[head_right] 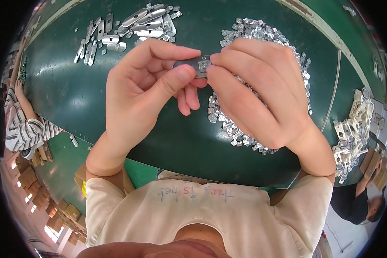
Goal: Assembling small metal components into a plastic housing on an assembly line.
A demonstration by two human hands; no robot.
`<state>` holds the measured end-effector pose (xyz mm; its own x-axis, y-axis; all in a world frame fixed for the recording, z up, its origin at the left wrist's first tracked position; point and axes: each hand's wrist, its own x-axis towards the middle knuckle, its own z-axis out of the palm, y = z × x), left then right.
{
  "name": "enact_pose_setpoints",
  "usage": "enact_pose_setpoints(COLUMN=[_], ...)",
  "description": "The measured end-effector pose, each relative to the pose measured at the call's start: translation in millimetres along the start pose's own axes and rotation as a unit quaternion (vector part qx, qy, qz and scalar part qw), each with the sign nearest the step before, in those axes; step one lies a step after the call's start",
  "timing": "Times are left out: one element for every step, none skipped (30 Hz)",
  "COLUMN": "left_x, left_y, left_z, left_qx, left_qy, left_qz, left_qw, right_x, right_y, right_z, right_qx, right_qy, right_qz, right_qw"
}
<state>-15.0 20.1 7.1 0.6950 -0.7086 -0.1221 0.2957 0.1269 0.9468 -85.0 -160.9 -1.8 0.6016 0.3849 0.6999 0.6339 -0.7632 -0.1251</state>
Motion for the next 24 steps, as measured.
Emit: enact_pose_setpoints(left_x=[0, 0, 0, 0, -1, -1, -1, -2, -2, -2, -2, -3, -4, -4, -5, -6, -6, -6, -6, -6, -7, -7, -7, -6], left_y=[0, 0, -1, -1, -2, -3, -3, -3, -3, -3, -4, -3, -3, -3, -5, -8, -10, -11, -12, -13, -14, -17, -22, -25], left_z=[0, 1, 0, 0, 0, 0, 1, 1, 1, 2, 3, 3, 3, 2, 2, 2, 3, 3, 4, 4, 5, 7, 9, 11], left_qx=[-0.001, -0.003, -0.006, -0.006, -0.007, -0.009, -0.009, 0.008, 0.024, 0.023, 0.037, 0.052, 0.053, 0.083, 0.113, 0.113, 0.123, 0.133, 0.134, 0.146, 0.157, 0.157, 0.145, 0.133], left_qy=[-0.001, -0.003, -0.003, -0.002, -0.004, -0.007, -0.007, -0.007, -0.01, -0.012, -0.009, -0.004, -0.006, -0.012, -0.015, -0.016, -0.015, -0.016, -0.017, -0.017, -0.015, -0.015, 0.024, 0.063], left_qz=[-0.001, 0.004, 0.01, 0.01, 0.015, 0.022, 0.021, 0.028, 0.034, 0.032, 0.038, 0.044, 0.043, 0.057, 0.072, 0.072, 0.074, 0.075, 0.075, 0.088, 0.102, 0.101, 0.128, 0.154], left_qw=[1.0, 1.0, 1.0, 1.0, 1.0, 1.0, 1.0, 1.0, 0.999, 0.999, 0.999, 0.998, 0.998, 0.995, 0.991, 0.991, 0.99, 0.988, 0.988, 0.985, 0.982, 0.982, 0.981, 0.977], right_x=[0, 1, 2, 6, 10, 13, 13, 13, 13, 14, 14, 15, 17, 19, 19, 19, 19, 19, 18, 17, 17, 17, 18, 19], right_y=[-1, -2, -3, -5, -7, -9, -11, -12, -12, -12, -11, -11, -11, -12, -12, -13, -15, -16, -17, -18, -19, -20, -21, -21], right_z=[-1, -2, -2, -5, -9, -11, -12, -12, -12, -12, -12, -12, -13, -15, -16, -17, -17, -18, -18, -17, -16, -16, -16, -16], right_qx=[-0.001, 0.005, 0.012, 0.014, 0.031, 0.047, 0.047, 0.06, 0.07, 0.068, 0.074, 0.082, 0.081, 0.081, 0.082, 0.082, 0.097, 0.111, 0.11, 0.127, 0.144, 0.144, 0.119, 0.093], right_qy=[-0.001, -0.005, -0.01, -0.01, -0.035, -0.061, -0.061, -0.066, -0.072, -0.072, -0.069, -0.065, -0.064, -0.077, -0.091, -0.091, -0.091, -0.091, -0.09, -0.08, -0.07, -0.071, -0.074, -0.077], right_qz=[0.001, 0.013, 0.023, 0.023, 0.058, 0.094, 0.094, 0.122, 0.152, 0.155, 0.162, 0.17, 0.172, 0.186, 0.198, 0.198, 0.229, 0.26, 0.26, 0.284, 0.308, 0.308, 0.299, 0.291], right_qw=[1.0, 1.0, 1.0, 1.0, 0.997, 0.993, 0.993, 0.988, 0.983, 0.983, 0.982, 0.98, 0.98, 0.976, 0.972, 0.972, 0.964, 0.955, 0.955, 0.947, 0.938, 0.938, 0.944, 0.949])
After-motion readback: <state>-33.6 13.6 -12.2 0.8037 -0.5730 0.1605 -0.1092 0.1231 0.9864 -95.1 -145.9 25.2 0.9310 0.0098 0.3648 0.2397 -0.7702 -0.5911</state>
